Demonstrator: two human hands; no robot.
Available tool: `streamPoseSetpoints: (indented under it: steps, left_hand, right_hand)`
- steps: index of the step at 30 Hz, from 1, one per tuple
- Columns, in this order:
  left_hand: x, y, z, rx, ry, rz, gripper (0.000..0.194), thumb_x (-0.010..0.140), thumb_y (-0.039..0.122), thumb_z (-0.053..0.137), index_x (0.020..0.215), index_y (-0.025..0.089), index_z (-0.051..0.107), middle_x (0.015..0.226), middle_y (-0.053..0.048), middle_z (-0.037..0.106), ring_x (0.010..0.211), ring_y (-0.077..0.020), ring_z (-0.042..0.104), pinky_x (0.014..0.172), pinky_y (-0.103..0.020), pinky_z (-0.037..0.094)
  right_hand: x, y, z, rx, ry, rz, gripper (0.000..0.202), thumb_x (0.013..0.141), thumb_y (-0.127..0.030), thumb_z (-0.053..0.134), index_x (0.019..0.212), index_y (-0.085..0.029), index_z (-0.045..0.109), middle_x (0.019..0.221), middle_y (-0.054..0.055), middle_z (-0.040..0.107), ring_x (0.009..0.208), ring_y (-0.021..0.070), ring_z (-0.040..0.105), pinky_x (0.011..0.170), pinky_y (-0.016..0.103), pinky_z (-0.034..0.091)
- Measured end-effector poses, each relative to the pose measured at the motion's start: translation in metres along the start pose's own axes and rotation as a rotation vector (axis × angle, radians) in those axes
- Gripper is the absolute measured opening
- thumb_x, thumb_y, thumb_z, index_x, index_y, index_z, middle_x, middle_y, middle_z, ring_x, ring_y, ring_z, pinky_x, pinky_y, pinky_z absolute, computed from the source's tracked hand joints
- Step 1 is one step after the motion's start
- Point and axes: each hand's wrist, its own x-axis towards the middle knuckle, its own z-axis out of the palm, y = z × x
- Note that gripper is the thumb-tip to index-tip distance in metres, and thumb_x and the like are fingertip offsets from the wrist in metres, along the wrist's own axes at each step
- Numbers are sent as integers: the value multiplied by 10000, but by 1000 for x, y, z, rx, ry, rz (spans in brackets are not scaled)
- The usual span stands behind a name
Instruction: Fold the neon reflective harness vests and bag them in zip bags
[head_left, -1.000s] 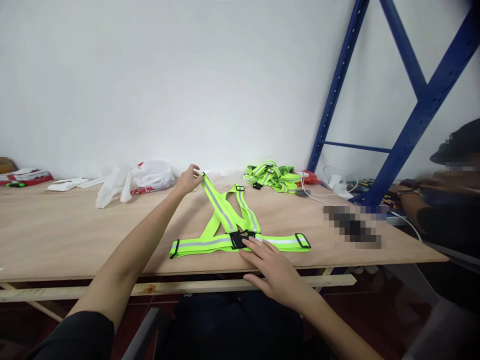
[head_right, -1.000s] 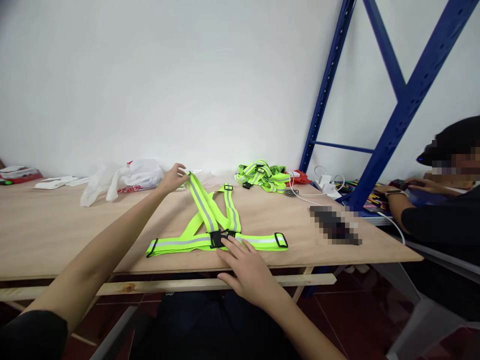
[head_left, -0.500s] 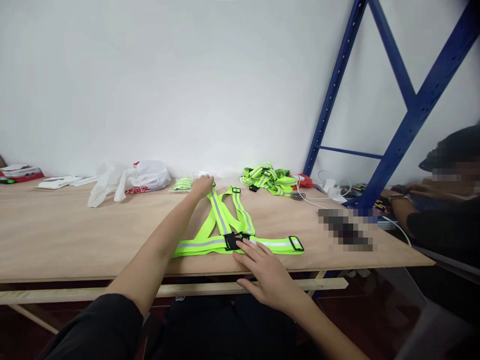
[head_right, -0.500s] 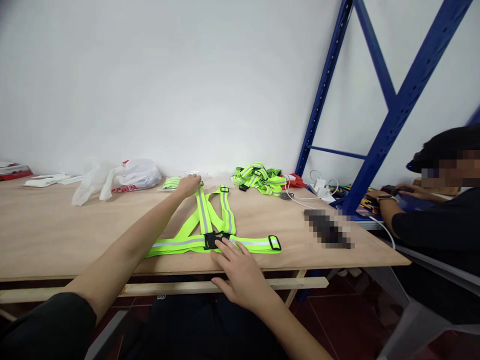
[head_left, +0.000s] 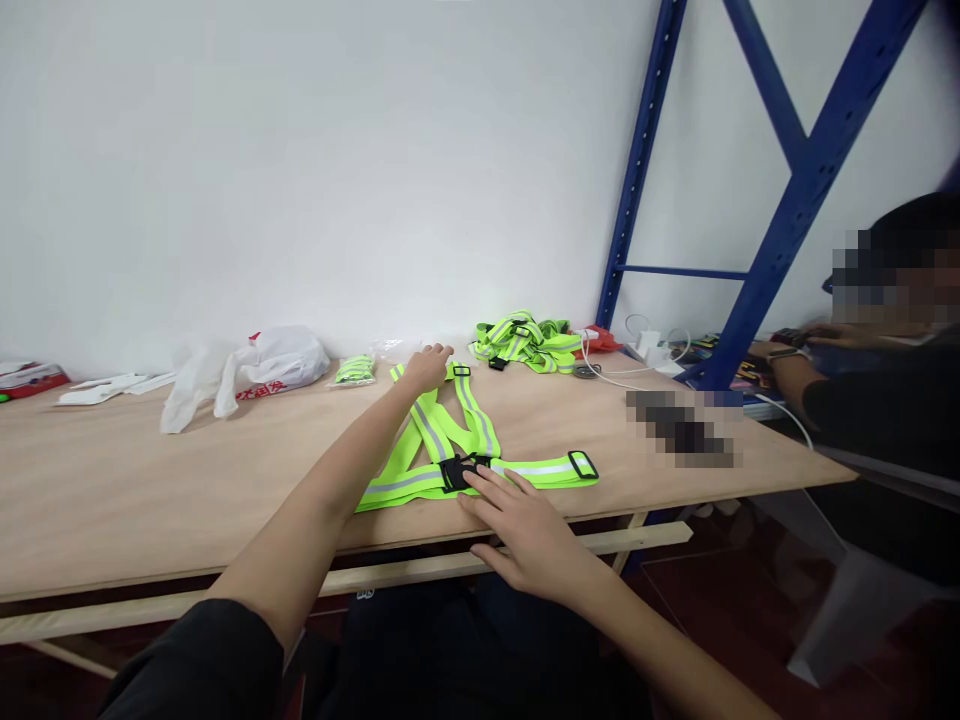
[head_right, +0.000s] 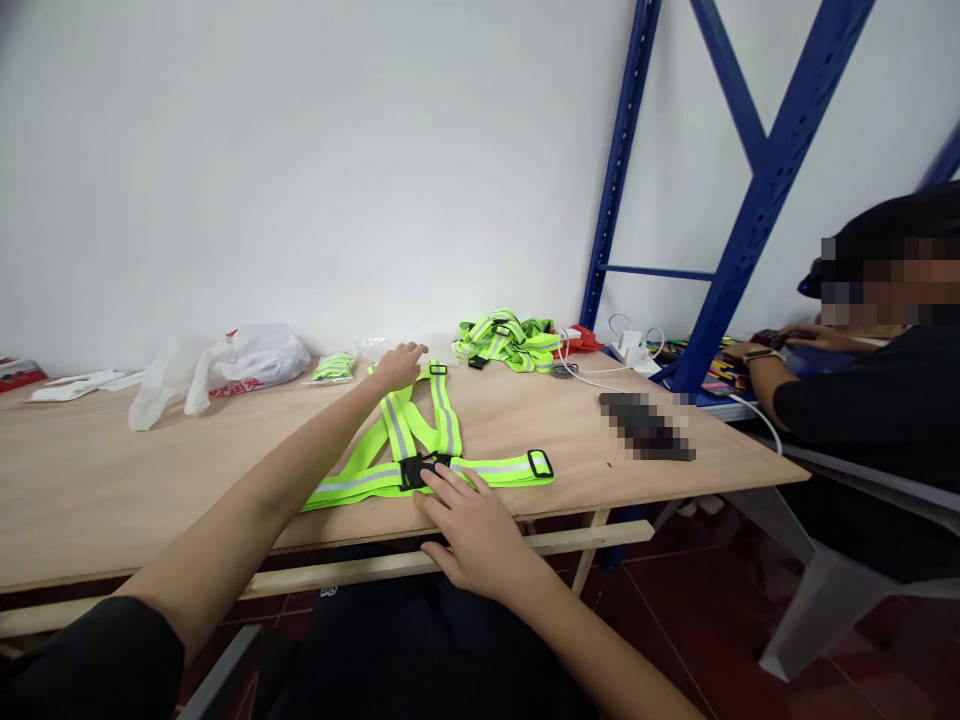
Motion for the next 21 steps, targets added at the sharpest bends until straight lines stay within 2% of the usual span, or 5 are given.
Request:
streamPoseSetpoints:
  steps: [5,11,15,18,21]
  left_hand:
    - [17,38,20,8,-23,91,386,939,182,476,1315,254,532,1358,-106,560,1242,-280,499,964,-398,451]
    - [22,39,33,24,-36,53,310,917,95,466,1175,180,616,1139,-135,655,1082,-250,596,893,-344,475]
    - [24,28,11,6,22,50,309,962,158,440,1234,187,582,1181,-132,635,1101,-262,590,873,-343,485]
    - [24,21,-17,-5,86,69,339,982,211,443,1310,210,526,1260,-114,603,1152,-263,564,888,-341,484]
    - [24,18,-44,-37,198,114,330,978,204,460,1301,218,524,1271,-99,592,1153,-252,561,900,-338,483]
  right_hand:
    - [-1,-1,0,-6,7,1,502,935,-377,561,1411,-225,518,1581,77,401,1479,274,304,1213,494,243]
    - [-3,-2,0,-46,20,27,525,913,-359,584,1422,-248,521,1588,40,393,1505,353,192,1182,524,289]
    - [-4,-4,4,-119,92,20,608,905,-336,602,1489,-276,440,1631,53,303,1509,361,182,1172,551,295]
    - [-7,-1,12,-165,205,80,728,898,-322,620,1551,-195,324,1646,141,229,1490,365,245,1154,540,340]
    - [-11,4,21,-185,307,142,791,897,-371,631,1558,-117,277,1607,208,290,1457,356,330,1128,508,402]
